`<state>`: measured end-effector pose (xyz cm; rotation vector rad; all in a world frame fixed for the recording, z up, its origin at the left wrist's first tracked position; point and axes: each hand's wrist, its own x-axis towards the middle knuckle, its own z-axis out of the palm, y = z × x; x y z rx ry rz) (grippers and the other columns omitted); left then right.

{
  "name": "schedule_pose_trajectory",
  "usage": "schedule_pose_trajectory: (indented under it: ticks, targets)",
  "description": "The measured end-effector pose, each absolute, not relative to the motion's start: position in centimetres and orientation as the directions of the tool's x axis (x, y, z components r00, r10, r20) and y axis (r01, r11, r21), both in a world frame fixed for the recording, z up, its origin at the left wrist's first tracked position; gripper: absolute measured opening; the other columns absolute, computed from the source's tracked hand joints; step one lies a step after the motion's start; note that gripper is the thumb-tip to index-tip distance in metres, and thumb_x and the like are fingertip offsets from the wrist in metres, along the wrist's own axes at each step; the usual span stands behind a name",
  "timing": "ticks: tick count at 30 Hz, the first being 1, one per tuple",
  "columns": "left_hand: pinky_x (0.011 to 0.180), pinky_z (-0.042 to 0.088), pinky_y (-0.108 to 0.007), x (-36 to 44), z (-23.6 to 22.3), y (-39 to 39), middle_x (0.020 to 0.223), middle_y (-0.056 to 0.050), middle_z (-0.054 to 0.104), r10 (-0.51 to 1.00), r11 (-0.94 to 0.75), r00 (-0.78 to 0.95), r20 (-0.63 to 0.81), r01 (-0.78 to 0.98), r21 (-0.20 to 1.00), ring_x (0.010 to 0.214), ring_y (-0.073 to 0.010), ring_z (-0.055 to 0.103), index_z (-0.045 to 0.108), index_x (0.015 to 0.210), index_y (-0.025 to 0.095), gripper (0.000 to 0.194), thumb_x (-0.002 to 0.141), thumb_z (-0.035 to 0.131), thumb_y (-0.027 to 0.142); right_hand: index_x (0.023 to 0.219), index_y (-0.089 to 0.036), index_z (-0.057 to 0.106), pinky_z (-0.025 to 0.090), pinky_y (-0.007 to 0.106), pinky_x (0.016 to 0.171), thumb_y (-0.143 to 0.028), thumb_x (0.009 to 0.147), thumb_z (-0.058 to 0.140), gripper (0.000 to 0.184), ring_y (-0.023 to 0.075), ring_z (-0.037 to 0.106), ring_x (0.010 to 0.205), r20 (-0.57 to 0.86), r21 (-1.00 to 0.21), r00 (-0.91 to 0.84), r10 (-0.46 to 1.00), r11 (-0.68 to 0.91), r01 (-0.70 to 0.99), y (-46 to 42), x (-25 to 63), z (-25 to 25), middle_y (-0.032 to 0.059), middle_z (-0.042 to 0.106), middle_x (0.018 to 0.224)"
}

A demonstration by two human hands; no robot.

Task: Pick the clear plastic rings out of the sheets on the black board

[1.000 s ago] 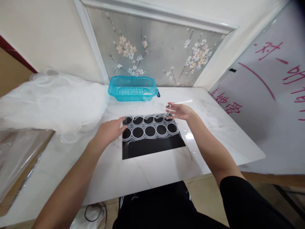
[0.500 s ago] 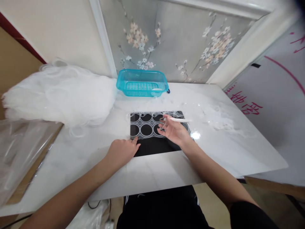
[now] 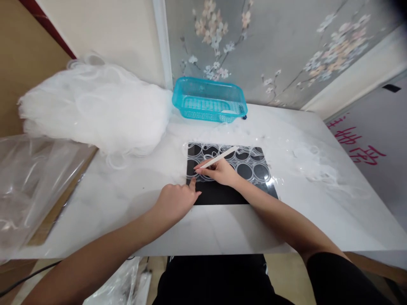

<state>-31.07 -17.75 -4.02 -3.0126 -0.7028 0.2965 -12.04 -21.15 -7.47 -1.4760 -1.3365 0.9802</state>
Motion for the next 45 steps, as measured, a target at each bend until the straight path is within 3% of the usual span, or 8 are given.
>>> schedule_pose_trajectory:
  ticks: [5,13,20,25,35,40,43,45]
  targets:
    - [0.048,0.041,-0.031,-31.1,-4.1,-17.9,0.063,-0.013,0.067,0.463,-0.885,0.864,-0.198,0.463,-0.048,0.056,-0.0259,0.065,0.047,0.134,0.005,0.054,0.094,0.04,0.041,0.089,-0.016,0.074,0.027,0.024,0.043,-0.042,0.075,0.069,0.03,0.0075,0.037,0.047,-0.032,-0.964,0.075,0.997,-0.05,0.261,-21.1,-12.2,-7.4,-0.0003,0.059,0.058]
    - [0.052,0.041,-0.031,-30.9,-3.6,-17.9,0.065,-0.014,0.067,0.474,-0.872,0.835,-0.278,0.49,-0.013,0.061,-0.0259,0.065,0.043,0.137,0.005,0.057,0.094,0.037,0.043,0.09,-0.019,0.074,0.036,0.026,0.048,-0.042,0.075,0.069,0.027,0.0111,0.049,0.054,-0.033,-0.963,0.067,0.997,-0.05,0.266,-21.2,-12.3,-7.4,0.0027,0.069,0.073]
    - [0.052,0.04,-0.031,-30.9,-3.6,-17.8,0.064,-0.013,0.066,0.467,-0.878,0.847,-0.253,0.479,-0.016,0.061,-0.0275,0.065,0.043,0.136,0.005,0.059,0.094,0.037,0.045,0.09,-0.02,0.074,0.042,0.028,0.055,-0.042,0.076,0.068,0.027,0.0153,0.058,0.063,-0.031,-0.96,0.068,0.997,-0.049,0.277,-21.4,-12.4,-7.4,0.0041,0.07,0.077]
    - [0.053,0.04,-0.031,-31.0,-3.5,-17.1,0.067,-0.012,0.067,0.457,-0.881,0.856,-0.241,0.474,0.011,0.064,-0.0278,0.065,0.052,0.129,0.01,0.054,0.093,0.038,0.048,0.092,-0.02,0.073,0.044,0.029,0.057,-0.042,0.077,0.067,0.028,0.0161,0.059,0.067,-0.013,-0.953,0.055,0.998,-0.029,0.302,-21.6,-12.3,-7.6,0.0052,0.071,0.083]
    - [0.056,0.039,-0.031,-31.0,-3.4,-16.6,0.073,-0.011,0.068,0.459,-0.876,0.846,-0.271,0.482,0.021,0.069,-0.0272,0.065,0.053,0.129,0.016,0.052,0.092,0.038,0.049,0.091,-0.02,0.073,0.047,0.03,0.057,-0.039,0.078,0.066,0.023,0.0183,0.063,0.068,0.015,-0.939,0.042,0.999,0.0,0.343,-21.4,-12.3,-7.2,0.0053,0.072,0.083]
    - [0.061,0.04,-0.03,-31.0,-3.2,-15.4,0.076,-0.01,0.068,0.467,-0.861,0.823,-0.322,0.507,0.048,0.073,-0.0244,0.064,0.062,0.119,0.023,0.047,0.091,0.037,0.052,0.097,-0.027,0.073,0.052,0.034,0.078,-0.035,0.086,0.056,0.021,0.0224,0.066,0.096,0.161,-0.832,-0.079,0.984,0.178,0.525,-22.8,-12.6,-6.9,0.0033,0.071,0.103]
    - [0.062,0.039,-0.029,-31.0,-3.0,-14.6,0.082,-0.008,0.069,0.474,-0.841,0.807,-0.352,0.533,0.089,0.074,-0.0228,0.064,0.067,0.11,0.027,0.044,0.091,0.036,0.053,0.099,-0.03,0.072,0.051,0.03,0.077,-0.032,0.081,0.064,0.02,0.022,0.066,0.098,0.131,-0.803,-0.175,0.976,0.208,0.558,-22.7,-12.4,-6.8,0.0024,0.068,0.112]
    - [0.06,0.039,-0.028,-31.0,-3.0,-14.4,0.084,-0.007,0.07,0.466,-0.841,0.814,-0.346,0.529,0.111,0.074,-0.0225,0.064,0.065,0.114,0.031,0.042,0.091,0.036,0.051,0.094,-0.027,0.072,0.05,0.029,0.075,-0.031,0.075,0.07,0.019,0.021,0.067,0.091,0.151,-0.806,-0.09,0.984,0.176,0.566,-21.0,-11.3,-6.4,0.0037,0.07,0.106]
